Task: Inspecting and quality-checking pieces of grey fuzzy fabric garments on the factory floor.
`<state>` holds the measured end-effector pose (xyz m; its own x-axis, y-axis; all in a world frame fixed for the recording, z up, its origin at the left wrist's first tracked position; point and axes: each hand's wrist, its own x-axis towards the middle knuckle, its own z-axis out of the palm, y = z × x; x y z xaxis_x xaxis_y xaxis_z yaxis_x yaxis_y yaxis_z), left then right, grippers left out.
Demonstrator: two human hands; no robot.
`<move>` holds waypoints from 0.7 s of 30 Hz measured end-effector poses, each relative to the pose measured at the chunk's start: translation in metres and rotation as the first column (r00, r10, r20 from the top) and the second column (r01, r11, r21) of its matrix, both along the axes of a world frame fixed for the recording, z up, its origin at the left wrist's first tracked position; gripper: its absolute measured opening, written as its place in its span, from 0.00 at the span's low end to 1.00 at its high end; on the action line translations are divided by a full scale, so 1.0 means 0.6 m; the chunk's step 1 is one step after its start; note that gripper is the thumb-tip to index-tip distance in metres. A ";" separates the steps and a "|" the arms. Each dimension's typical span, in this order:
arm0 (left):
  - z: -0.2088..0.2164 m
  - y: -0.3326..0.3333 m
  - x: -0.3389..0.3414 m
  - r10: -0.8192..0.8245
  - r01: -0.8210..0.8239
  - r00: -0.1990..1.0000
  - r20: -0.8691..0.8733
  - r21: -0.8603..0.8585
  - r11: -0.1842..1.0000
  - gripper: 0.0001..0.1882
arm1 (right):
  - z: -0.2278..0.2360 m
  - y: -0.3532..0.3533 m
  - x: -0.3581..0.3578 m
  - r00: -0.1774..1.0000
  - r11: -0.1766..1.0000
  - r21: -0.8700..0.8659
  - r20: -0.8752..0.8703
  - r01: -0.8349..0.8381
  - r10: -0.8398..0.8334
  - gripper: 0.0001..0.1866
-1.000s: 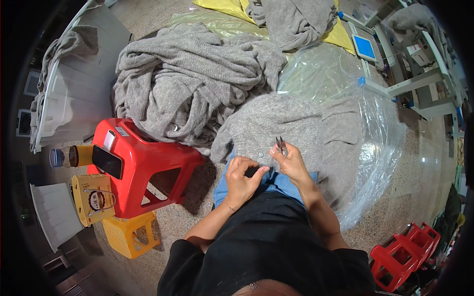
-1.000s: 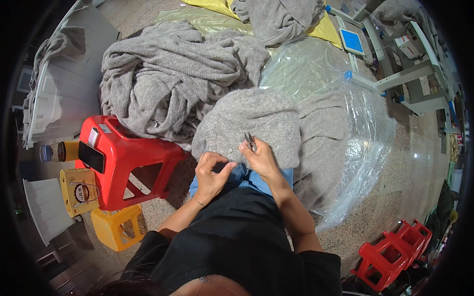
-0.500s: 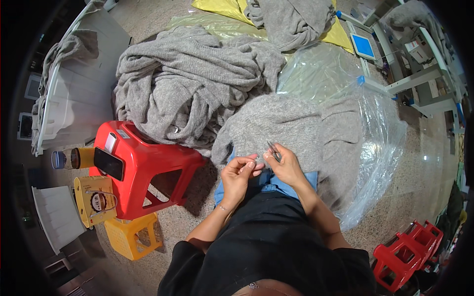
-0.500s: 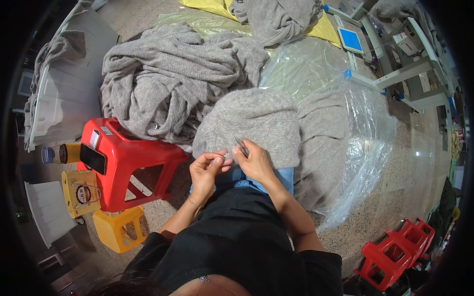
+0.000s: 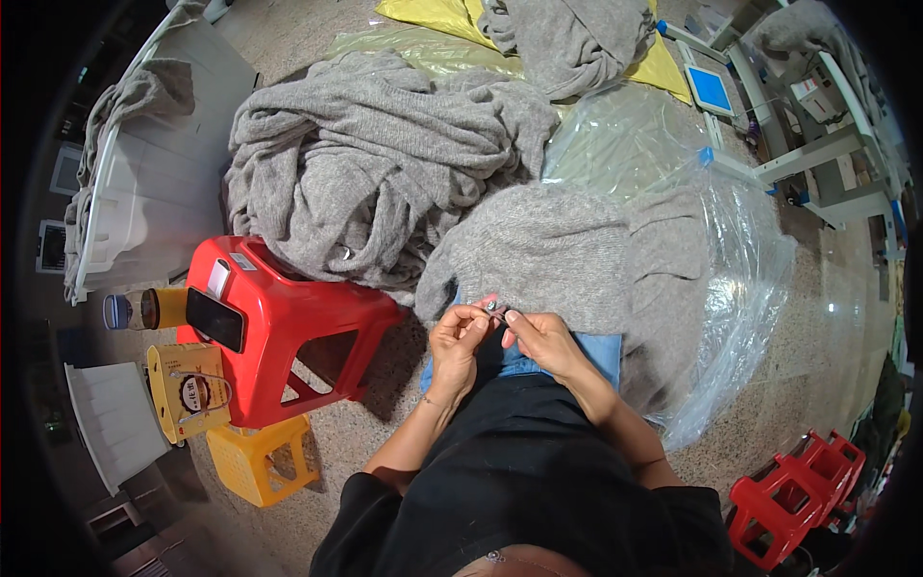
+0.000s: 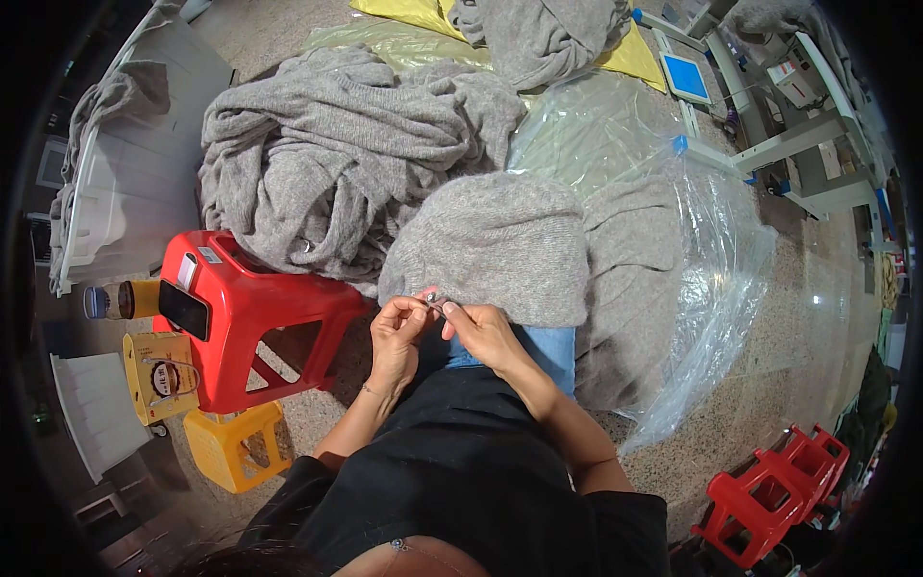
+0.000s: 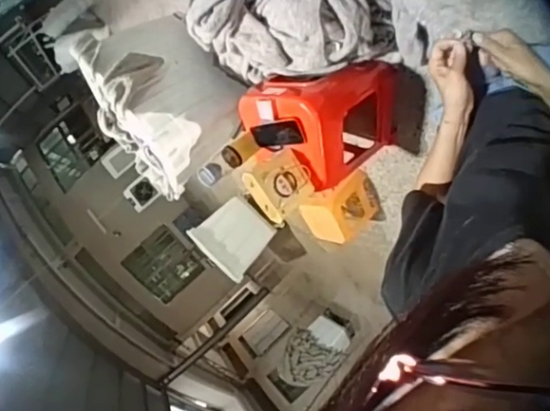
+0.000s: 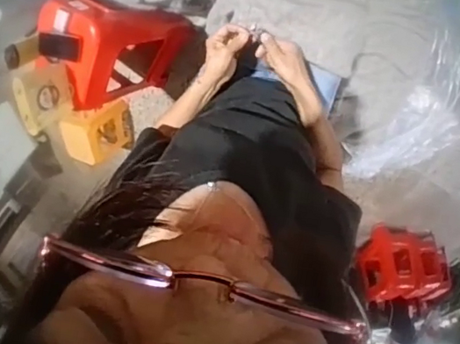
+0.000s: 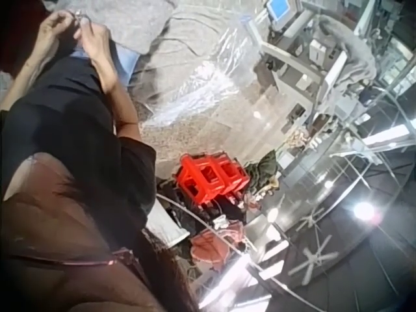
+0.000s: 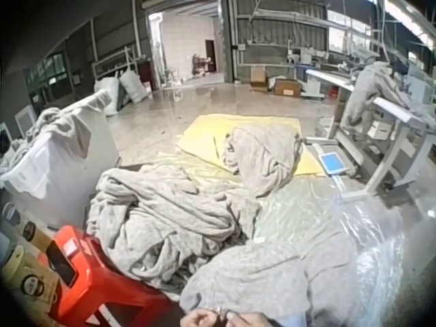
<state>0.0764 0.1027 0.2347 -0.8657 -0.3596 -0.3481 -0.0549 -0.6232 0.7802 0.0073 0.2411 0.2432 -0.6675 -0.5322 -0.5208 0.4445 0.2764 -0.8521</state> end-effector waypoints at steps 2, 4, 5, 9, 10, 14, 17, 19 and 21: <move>0.000 0.000 0.001 -0.003 0.003 1.000 0.001 -0.001 1.000 0.01 | -0.004 -0.004 0.000 1.000 0.999 -0.035 -0.011 0.006 -0.007 0.21; -0.001 0.000 0.002 -0.019 0.019 1.000 0.018 0.001 1.000 0.02 | -0.006 -0.006 -0.001 1.000 0.999 -0.025 -0.015 0.021 -0.021 0.21; -0.002 0.000 0.003 -0.005 0.005 1.000 0.007 -0.012 1.000 0.02 | -0.007 -0.007 -0.001 0.999 1.000 -0.020 -0.039 0.016 -0.017 0.20; -0.002 0.000 0.005 -0.010 0.010 1.000 -0.003 -0.019 1.000 0.02 | -0.008 -0.010 -0.001 0.996 0.999 0.044 -0.088 0.029 -0.025 0.20; -0.002 0.000 0.004 -0.020 0.020 1.000 0.006 -0.005 1.000 0.02 | -0.008 -0.010 -0.001 0.996 1.000 0.003 -0.092 0.021 -0.021 0.20; -0.002 -0.008 -0.001 -0.010 0.009 1.000 -0.018 -0.032 0.999 0.01 | 0.000 -0.005 -0.005 0.993 0.998 0.054 -0.115 0.015 -0.008 0.21; -0.002 -0.020 -0.008 -0.050 0.047 0.998 -0.026 -0.092 0.995 0.01 | 0.013 0.008 -0.016 0.994 0.998 0.056 -0.110 0.015 -0.009 0.19; 0.000 -0.028 -0.016 -0.038 0.038 0.999 0.022 -0.009 0.999 0.02 | 0.023 0.016 -0.024 0.994 0.999 0.045 -0.108 0.016 -0.011 0.16; 0.007 -0.041 -0.027 0.008 -0.007 0.998 0.055 -0.022 1.000 0.02 | 0.034 0.028 -0.030 0.560 0.975 0.004 -0.819 0.220 -0.123 0.10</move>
<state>0.0601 0.0781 0.2389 -0.8428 -0.3743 -0.3868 -0.0931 -0.6064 0.7897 -0.0108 0.2580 0.2635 -0.9070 -0.3419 0.2461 -0.3707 0.3704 -0.8517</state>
